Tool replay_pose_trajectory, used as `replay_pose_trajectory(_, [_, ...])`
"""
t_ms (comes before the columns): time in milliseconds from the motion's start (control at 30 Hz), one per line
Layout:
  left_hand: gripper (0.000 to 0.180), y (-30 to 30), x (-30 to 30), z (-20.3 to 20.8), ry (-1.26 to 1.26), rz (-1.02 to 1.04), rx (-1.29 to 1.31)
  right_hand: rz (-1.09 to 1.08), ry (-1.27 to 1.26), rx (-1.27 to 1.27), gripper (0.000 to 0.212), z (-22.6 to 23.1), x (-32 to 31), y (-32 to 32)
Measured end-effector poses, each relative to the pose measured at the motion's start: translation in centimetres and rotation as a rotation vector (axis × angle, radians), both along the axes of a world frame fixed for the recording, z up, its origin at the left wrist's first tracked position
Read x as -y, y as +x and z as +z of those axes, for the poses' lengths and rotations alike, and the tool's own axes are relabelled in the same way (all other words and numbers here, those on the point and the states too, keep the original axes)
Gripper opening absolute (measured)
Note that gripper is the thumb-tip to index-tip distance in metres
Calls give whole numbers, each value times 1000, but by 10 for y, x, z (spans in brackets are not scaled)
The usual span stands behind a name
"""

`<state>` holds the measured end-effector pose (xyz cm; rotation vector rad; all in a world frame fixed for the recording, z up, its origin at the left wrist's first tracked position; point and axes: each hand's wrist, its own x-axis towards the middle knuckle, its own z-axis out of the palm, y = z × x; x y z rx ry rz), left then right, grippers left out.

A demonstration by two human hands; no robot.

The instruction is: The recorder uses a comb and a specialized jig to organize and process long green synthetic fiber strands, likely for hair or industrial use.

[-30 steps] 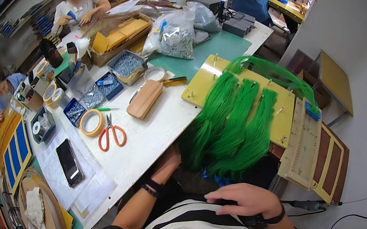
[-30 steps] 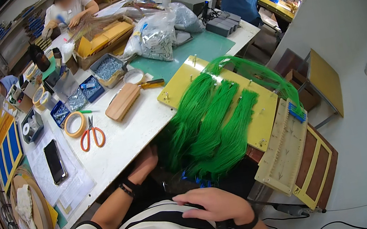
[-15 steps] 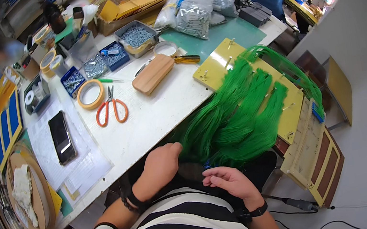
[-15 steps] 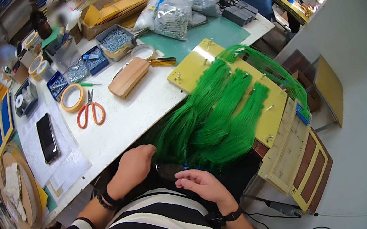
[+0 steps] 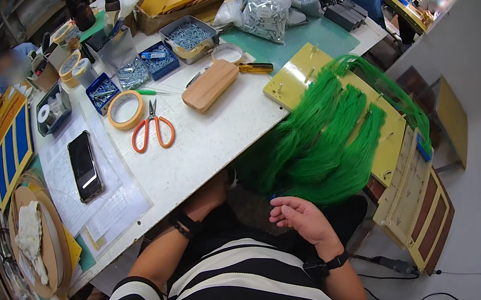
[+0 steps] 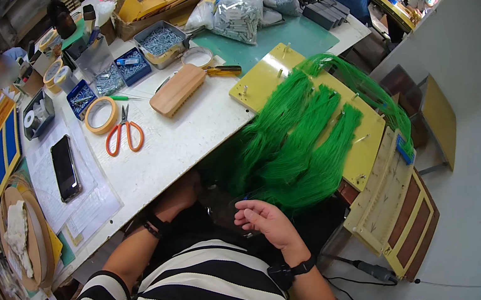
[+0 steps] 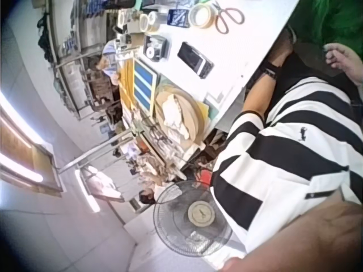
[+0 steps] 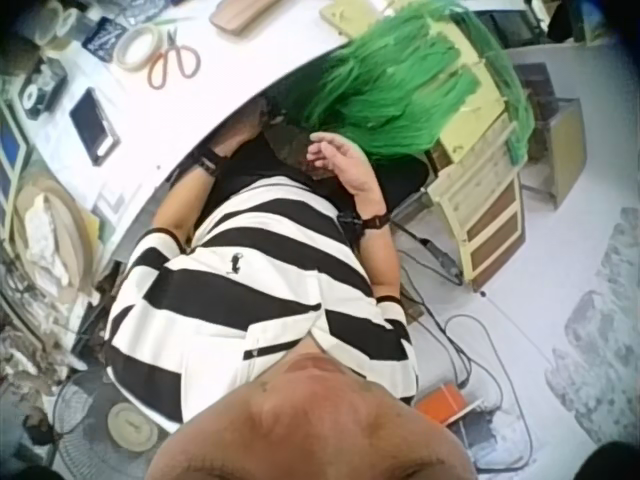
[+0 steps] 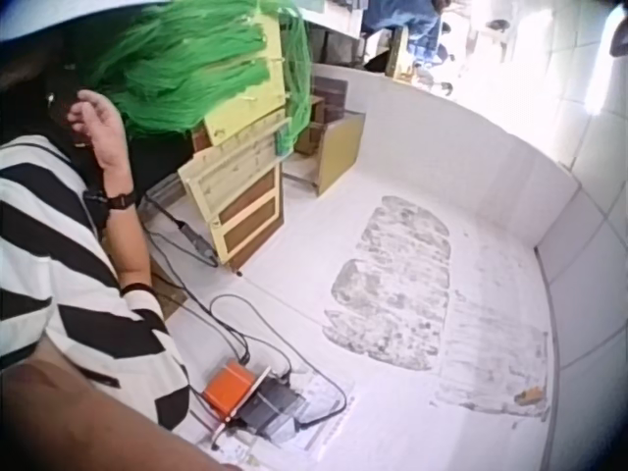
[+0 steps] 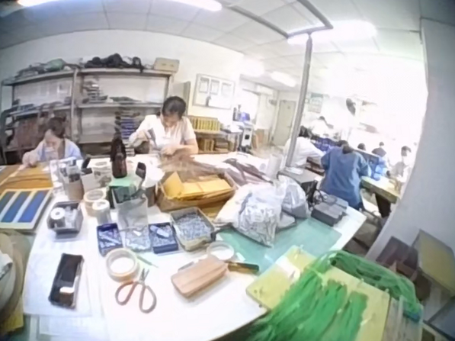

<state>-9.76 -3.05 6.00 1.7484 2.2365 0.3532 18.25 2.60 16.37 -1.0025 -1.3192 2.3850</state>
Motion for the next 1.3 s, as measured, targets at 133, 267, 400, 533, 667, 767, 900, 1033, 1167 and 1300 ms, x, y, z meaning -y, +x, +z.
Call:
replay_pose_trajectory(133, [59,4,-15,-29,280,94,85,-138,-208,-148,28,-16,2,8])
replay_pose_trajectory(267, [55,-4,-44,-16,414,54,-56,-168,-221,-164,28,-19,5,10])
replay_pose_trajectory(400, [54,-20,-56,-27,391,52,29,-222,-228,-164,27,-17,4,16])
replay_pose_trajectory(533, [54,-32,-40,-49,348,33,116,-269,-224,-147,26,-15,9,23])
replay_pose_trajectory(667, [54,-25,-38,-62,282,47,179,-286,-244,-163,23,-20,8,22])
replay_pose_trajectory(767, [53,-31,-36,-71,236,44,221,-330,-255,-182,21,-22,9,19])
replay_pose_trajectory(900, [52,-47,-24,-113,191,32,-191,-297,-269,-192,20,-19,8,15])
replay_pose_trajectory(1033, [51,-24,-32,-78,264,38,-250,-356,-260,-208,19,-27,9,28])
replay_pose_trajectory(1167, [52,-32,-20,-123,329,198,-406,-317,-291,-209,19,-25,13,19])
replay_pose_trajectory(1300, [57,-5,-14,-100,90,198,52,-344,-258,-168,19,-30,13,24])
